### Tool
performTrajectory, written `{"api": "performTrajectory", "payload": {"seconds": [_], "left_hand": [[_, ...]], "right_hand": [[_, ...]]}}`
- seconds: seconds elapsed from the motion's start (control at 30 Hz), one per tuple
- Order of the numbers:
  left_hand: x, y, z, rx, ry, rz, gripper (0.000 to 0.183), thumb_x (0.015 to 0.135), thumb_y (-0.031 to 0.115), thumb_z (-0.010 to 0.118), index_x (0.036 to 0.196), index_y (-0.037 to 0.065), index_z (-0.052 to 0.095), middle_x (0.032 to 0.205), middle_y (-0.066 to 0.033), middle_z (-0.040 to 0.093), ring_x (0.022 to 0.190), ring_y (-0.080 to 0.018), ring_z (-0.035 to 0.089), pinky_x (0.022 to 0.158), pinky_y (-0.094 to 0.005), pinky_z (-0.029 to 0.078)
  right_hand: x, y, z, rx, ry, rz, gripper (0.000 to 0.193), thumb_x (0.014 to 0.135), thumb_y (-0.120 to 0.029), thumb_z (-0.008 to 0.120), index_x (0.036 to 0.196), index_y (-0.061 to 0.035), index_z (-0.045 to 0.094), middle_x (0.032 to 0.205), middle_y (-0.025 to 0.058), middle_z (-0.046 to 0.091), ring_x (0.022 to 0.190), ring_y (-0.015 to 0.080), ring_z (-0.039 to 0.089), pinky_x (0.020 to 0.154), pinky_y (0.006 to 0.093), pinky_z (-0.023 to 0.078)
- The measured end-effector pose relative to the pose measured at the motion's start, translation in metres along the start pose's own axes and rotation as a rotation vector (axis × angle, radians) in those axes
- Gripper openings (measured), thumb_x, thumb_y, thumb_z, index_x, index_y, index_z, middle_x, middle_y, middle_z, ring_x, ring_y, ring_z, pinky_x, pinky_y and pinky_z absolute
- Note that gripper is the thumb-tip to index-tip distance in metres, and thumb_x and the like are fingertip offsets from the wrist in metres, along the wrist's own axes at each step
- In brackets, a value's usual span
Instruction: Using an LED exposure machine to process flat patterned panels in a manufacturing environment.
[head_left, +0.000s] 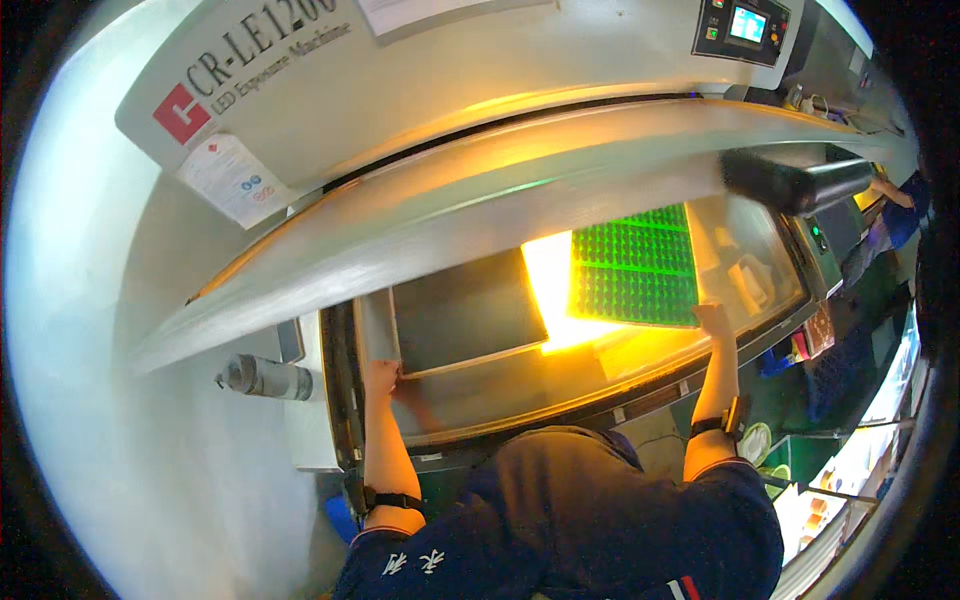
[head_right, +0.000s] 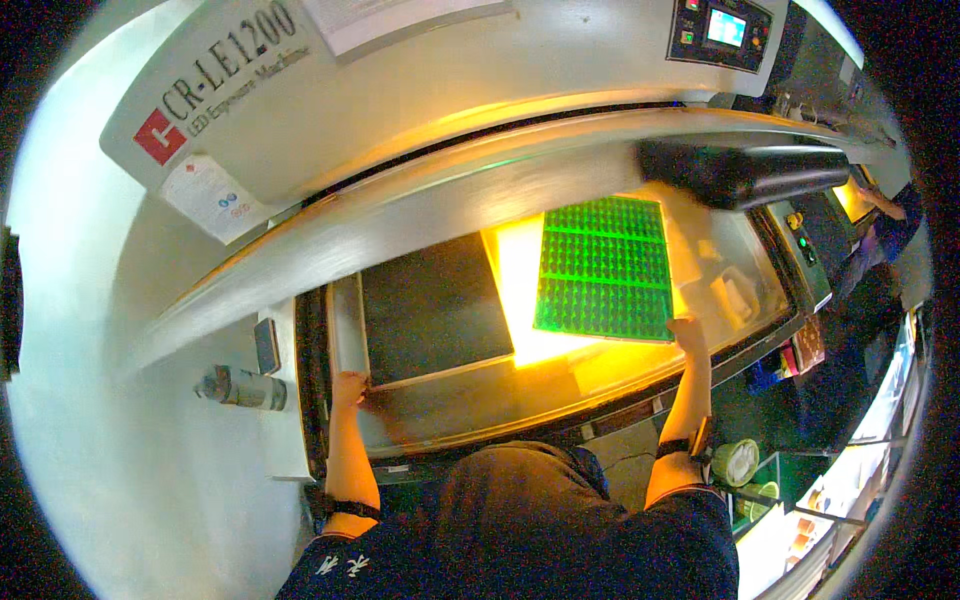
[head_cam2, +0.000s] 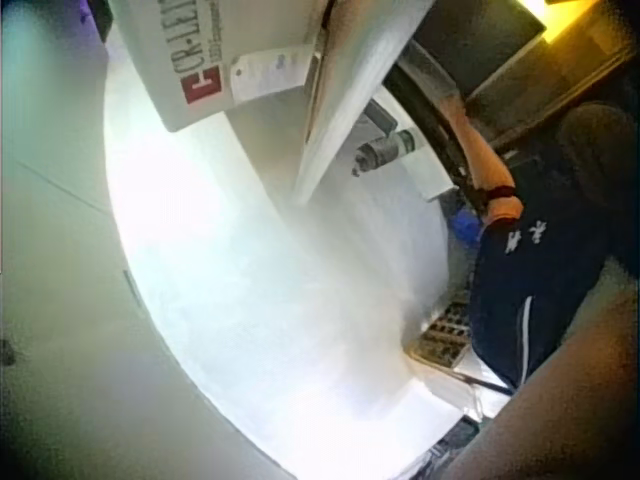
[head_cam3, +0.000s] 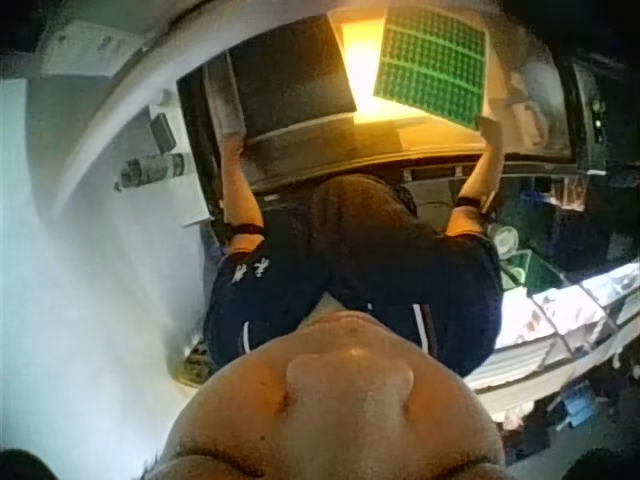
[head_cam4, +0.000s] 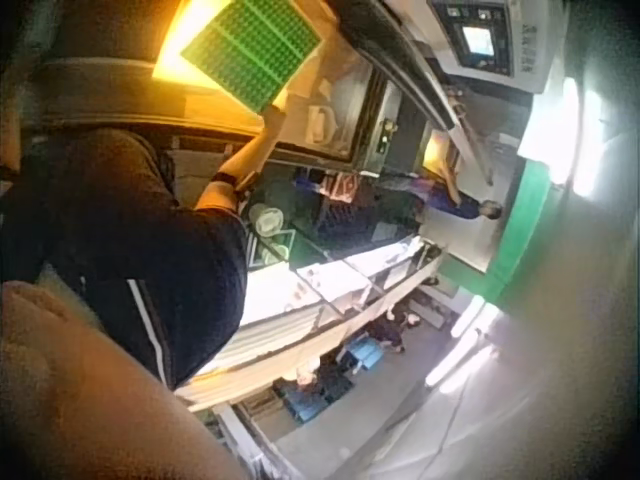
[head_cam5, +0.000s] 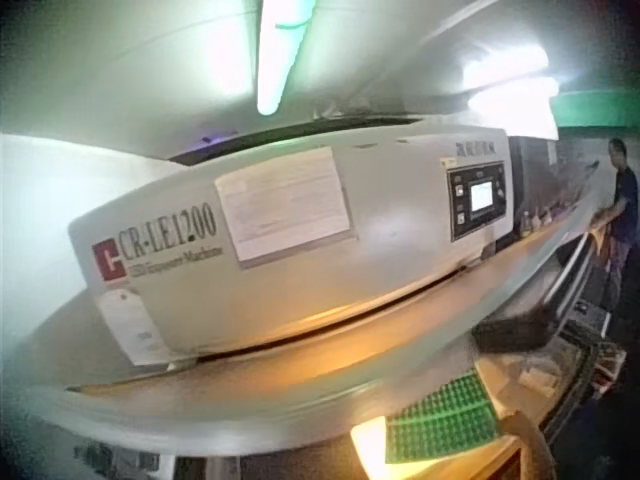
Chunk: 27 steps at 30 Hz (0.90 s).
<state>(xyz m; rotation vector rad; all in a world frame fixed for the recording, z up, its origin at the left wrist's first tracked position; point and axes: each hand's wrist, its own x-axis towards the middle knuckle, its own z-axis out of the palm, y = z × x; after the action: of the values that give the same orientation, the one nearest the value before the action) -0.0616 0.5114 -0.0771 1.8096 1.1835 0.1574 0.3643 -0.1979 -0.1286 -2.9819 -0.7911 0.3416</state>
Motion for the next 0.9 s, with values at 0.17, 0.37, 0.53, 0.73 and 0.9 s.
{"api": "performTrajectory", "payload": {"seconds": [0.17,0.37,0.53,0.73,0.9], "left_hand": [[-0.074,0.032,0.01,0.594,0.176,0.635,0.052,0.089,0.044,0.06,0.131,0.013,0.057,0.145,-0.0219,0.04,0.134,-0.0443,0.034,0.109,-0.0539,0.029],[-0.096,-0.001,0.006,0.618,-0.104,0.783,0.063,0.095,0.052,0.046,0.143,0.012,0.046,0.158,-0.0229,0.018,0.144,-0.0488,0.01,0.116,-0.0578,0.011],[-0.105,-0.022,-0.01,0.149,-0.336,0.653,0.065,0.099,0.04,0.043,0.146,-0.004,0.033,0.159,-0.0233,0.011,0.148,-0.0388,0.007,0.119,-0.0496,0.006],[-0.112,-0.054,-0.033,-0.345,-0.317,0.556,0.074,0.1,0.031,0.047,0.153,0.0,0.008,0.16,-0.0197,0.01,0.149,-0.0325,0.006,0.119,-0.0426,0.011],[-0.102,-0.024,0.004,-0.29,-0.465,0.747,0.078,0.099,0.041,0.05,0.154,0.002,0.011,0.16,-0.0188,0.013,0.148,-0.0334,0.011,0.119,-0.0432,0.014]], "right_hand": [[-0.045,-0.171,-0.09,1.346,0.102,0.653,0.039,0.085,-0.041,0.072,0.106,-0.0099,0.062,0.069,-0.0036,0.056,0.045,0.0094,0.048,0.036,0.0235,0.032],[-0.06,-0.299,-0.092,1.711,0.002,0.199,0.032,0.091,-0.02,0.066,0.119,-0.006,0.058,0.094,0.0002,0.067,0.067,0.009,0.06,0.054,0.0239,0.047],[-0.046,-0.358,-0.069,1.209,-0.248,0.3,0.027,0.083,-0.017,0.066,0.104,0.0008,0.065,0.087,0.0099,0.069,0.076,0.0198,0.065,0.067,0.0353,0.053],[-0.01,-0.432,0.003,0.713,-0.125,0.325,0.038,0.069,-0.03,0.073,0.087,0.0032,0.068,0.073,0.0154,0.067,0.068,0.0247,0.064,0.062,0.0411,0.052],[-0.011,-0.289,0.108,0.7,-0.036,0.636,0.059,0.063,-0.05,0.08,0.087,0.0033,0.069,0.08,0.0152,0.069,0.072,0.0249,0.065,0.068,0.0403,0.053]]}}
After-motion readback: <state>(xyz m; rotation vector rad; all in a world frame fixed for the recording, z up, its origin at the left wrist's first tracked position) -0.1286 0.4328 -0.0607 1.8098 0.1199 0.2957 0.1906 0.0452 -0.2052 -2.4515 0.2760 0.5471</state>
